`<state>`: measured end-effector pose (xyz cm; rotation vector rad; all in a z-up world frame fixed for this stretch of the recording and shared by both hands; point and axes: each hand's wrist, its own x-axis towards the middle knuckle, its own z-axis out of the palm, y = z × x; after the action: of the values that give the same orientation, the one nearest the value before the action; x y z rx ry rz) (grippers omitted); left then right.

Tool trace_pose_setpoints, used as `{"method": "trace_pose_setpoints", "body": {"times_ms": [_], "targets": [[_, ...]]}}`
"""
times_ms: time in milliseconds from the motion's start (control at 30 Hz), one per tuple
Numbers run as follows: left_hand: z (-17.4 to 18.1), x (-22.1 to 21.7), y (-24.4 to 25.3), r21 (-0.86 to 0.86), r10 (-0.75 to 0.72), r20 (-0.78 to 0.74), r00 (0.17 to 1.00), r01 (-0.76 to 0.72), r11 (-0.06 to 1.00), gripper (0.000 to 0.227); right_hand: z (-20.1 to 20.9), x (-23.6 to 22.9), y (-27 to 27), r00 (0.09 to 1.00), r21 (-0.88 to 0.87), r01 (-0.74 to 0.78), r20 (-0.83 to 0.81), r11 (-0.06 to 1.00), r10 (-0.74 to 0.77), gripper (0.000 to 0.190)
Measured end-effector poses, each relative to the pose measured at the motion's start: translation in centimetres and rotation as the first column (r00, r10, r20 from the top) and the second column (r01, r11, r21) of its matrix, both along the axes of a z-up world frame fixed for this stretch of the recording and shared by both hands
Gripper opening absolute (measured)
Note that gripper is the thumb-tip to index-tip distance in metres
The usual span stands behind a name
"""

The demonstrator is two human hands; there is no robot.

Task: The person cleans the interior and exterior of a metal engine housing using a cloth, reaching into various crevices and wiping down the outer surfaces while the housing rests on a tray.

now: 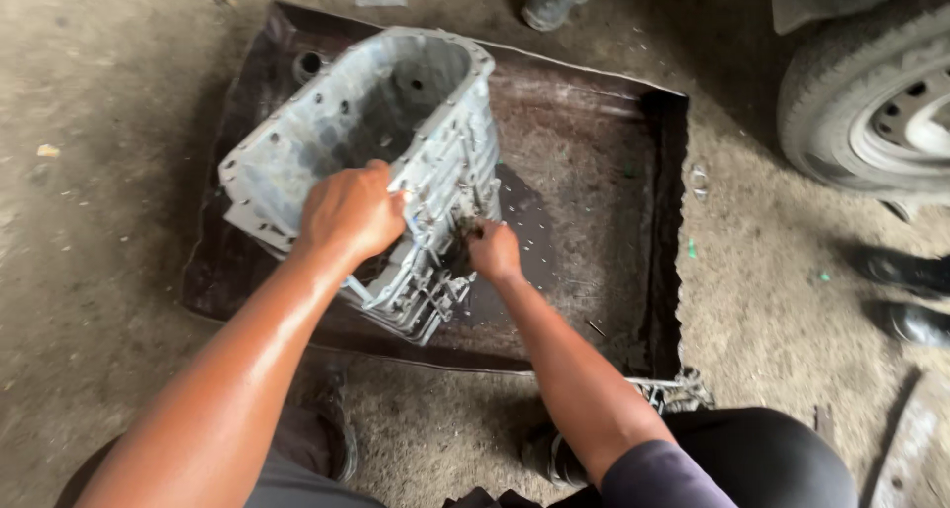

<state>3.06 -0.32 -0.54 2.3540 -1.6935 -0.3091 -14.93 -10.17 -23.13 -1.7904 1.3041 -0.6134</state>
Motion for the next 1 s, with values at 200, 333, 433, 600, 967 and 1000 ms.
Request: {"method": "trace_pose_setpoints", "body": {"times_ms": [200,333,433,600,967,1000], "targets": [[-0.1,-0.5,0.7,0.016,0.019,-0.042,0.999,-0.018,1.0,0.03,-1.3,0.5,0.9,0.992,-0.104,0.089,0.097,0.991,-0.079,0.025],[0.3,-0.3,0.2,0.025,0.007,-0.052,0.999,-0.005,1.0,0.029,-1.3,-0.3,-1.0,1.0,-0.021,0.007,0.023,1.0,-0.006,0.023],[-0.3,-0.4,0.4,0.06,0.003,-0.026,1.0,-0.001,0.998,0.031,-1.9,0.9,-0.4,0.997,-0.087,0.057,0.06,0.995,-0.052,0.023],[0.3,-0.3,0.3,-0.002,0.01,-0.041,0.999,-0.01,1.0,0.03,-3.5,-1.0,-0.2,1.0,-0.158,-0.002,-0.018,0.987,-0.001,0.027],[0.3,-0.1,0.4,0.008,0.004,-0.022,1.0,-0.004,1.0,0.03,-1.9,-0.1,-1.2,0.979,-0.069,-0.056,-0.199,0.996,0.041,0.025],[0.0,-0.1,0.4,-0.005,-0.007,-0.013,1.0,0.006,1.0,0.03,-1.6,0.3,-1.1,0.991,-0.061,-0.005,-0.13,0.998,-0.003,0.025]]}}
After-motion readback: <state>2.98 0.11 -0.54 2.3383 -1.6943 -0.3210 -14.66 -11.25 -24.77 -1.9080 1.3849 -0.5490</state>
